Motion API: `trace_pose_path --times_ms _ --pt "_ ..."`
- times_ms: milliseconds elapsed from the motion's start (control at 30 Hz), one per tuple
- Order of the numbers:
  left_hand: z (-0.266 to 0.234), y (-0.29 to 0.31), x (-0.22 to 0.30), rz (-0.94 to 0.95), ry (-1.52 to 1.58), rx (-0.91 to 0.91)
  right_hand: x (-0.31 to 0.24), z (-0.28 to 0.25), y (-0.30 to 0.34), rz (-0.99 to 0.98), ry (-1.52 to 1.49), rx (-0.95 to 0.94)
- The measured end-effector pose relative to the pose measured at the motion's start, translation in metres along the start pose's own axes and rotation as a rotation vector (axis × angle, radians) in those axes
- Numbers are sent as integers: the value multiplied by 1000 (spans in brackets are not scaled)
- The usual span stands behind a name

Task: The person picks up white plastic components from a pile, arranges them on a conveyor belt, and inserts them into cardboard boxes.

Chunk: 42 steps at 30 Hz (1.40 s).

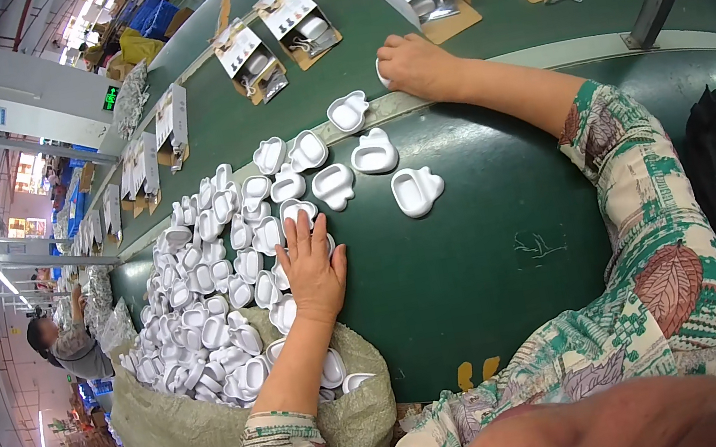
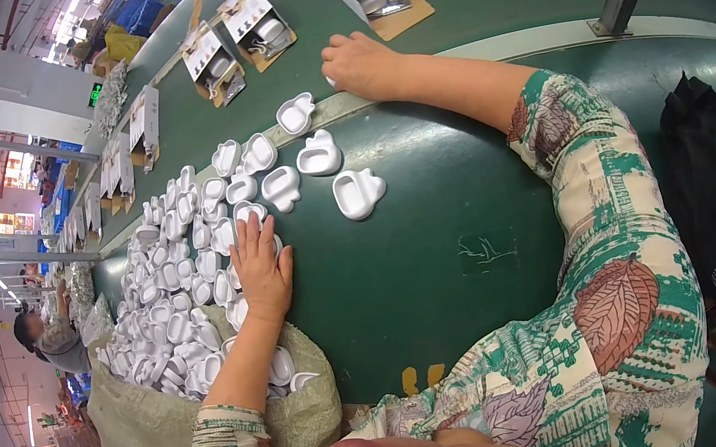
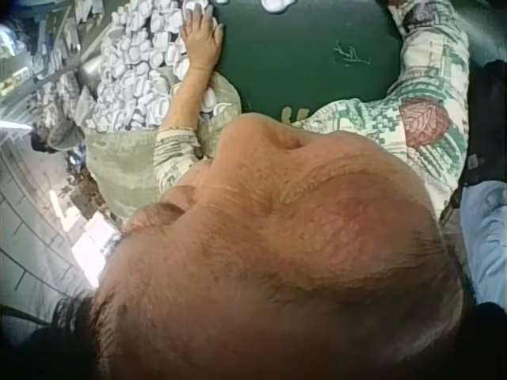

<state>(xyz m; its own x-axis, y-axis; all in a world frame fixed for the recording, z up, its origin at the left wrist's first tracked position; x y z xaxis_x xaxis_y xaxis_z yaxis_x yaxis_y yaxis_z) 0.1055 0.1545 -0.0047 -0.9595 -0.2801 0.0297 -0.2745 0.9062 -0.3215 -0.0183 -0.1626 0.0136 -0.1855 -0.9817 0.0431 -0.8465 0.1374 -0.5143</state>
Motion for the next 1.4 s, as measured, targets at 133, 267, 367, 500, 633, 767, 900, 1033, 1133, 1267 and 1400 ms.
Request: trace_pose_path --times_ms 133,267,367,500,633,767,900,1033,1133,1267,1400 --pt "1 2 0 -8 19 5 15 4 -5 53 -72 71" --pt "-3 5 -3 -27 24 3 27 10 -46 28 -13 147" --pt "-6 1 3 -17 24 12 54 21 -78 15 74 175" --pt "0 0 1 -21 57 20 85 34 -98 223 181 229" --pt "0 -1 0 -21 47 27 85 30 -74 230 133 445" --pt "-7 4 -4 -26 27 23 13 8 -42 -46 -398 325" --pt "-5 2 -1 -21 31 35 -31 -3 -19 -325 -348 174" --pt "0 1 1 -26 49 28 -28 8 -21 -349 -225 165" --pt "-2 2 -1 -22 49 23 -16 2 -23 -326 -135 207" --pt "-4 2 -3 -36 44 3 26 -3 -29 -208 126 302" --pt "-4 -2 1 -23 49 2 76 9 -43 -75 301 341"
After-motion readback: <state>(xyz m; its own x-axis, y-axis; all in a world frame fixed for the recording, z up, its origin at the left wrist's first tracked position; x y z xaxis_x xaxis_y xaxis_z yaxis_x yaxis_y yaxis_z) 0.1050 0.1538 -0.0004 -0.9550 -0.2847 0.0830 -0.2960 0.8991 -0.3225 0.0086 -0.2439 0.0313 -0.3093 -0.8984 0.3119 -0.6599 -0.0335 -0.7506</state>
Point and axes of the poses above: each hand's wrist, its own y-axis away from the middle knuckle, its own z-axis out of the palm, x = y × z, the point moved 2 cm from there along -y, towards the middle knuckle, and after that the axes turned 1 degree about x, right-handed, at the moved point
